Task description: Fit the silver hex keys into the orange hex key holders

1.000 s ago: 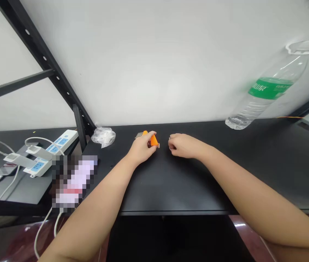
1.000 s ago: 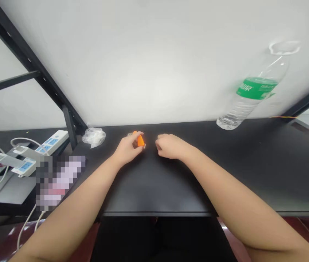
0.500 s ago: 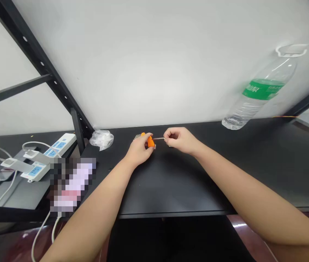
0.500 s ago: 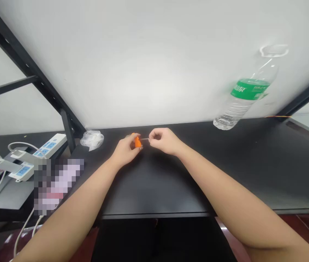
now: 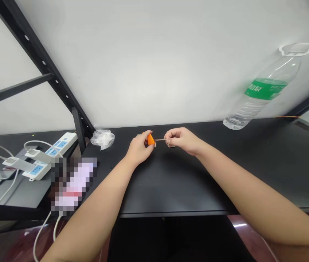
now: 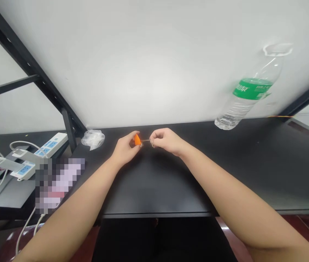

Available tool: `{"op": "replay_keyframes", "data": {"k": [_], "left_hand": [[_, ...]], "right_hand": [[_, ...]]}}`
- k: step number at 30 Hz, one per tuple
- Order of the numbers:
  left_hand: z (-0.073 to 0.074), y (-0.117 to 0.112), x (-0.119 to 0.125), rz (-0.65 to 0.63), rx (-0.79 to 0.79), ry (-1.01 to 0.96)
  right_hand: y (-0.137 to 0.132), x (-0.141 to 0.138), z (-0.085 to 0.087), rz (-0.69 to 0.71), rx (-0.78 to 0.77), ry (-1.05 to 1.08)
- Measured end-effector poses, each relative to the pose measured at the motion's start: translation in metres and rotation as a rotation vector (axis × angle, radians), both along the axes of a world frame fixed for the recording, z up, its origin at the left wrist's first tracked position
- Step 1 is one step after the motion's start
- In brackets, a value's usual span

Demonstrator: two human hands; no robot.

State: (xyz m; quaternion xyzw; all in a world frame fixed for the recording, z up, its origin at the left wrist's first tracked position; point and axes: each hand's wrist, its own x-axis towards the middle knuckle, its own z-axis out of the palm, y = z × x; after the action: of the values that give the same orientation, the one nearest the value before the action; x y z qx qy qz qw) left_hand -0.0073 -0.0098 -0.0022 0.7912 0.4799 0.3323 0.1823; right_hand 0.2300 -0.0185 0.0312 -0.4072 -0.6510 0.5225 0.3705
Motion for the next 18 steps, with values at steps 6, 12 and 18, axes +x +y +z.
{"op": "replay_keyframes", "data": {"k": [6, 12, 18], "left_hand": [[0.0000, -0.0005, 0.0002, -0.017, 0.043, 0.017], [0.0027, -0.0023, -0.0013, -0.010, 0.061, 0.017], [0.0059, -0.0051, -0.0003, -0.002, 0.097, 0.026]], "right_hand": [[0.0009, 0.0004, -0.0015, 0.015, -0.086, 0.101], [0.0070, 0.0046, -0.0054, 0.014, -0.293, 0.314], [0.0067, 0.0025, -0.0095, 0.046, -0.438, 0.368]]}}
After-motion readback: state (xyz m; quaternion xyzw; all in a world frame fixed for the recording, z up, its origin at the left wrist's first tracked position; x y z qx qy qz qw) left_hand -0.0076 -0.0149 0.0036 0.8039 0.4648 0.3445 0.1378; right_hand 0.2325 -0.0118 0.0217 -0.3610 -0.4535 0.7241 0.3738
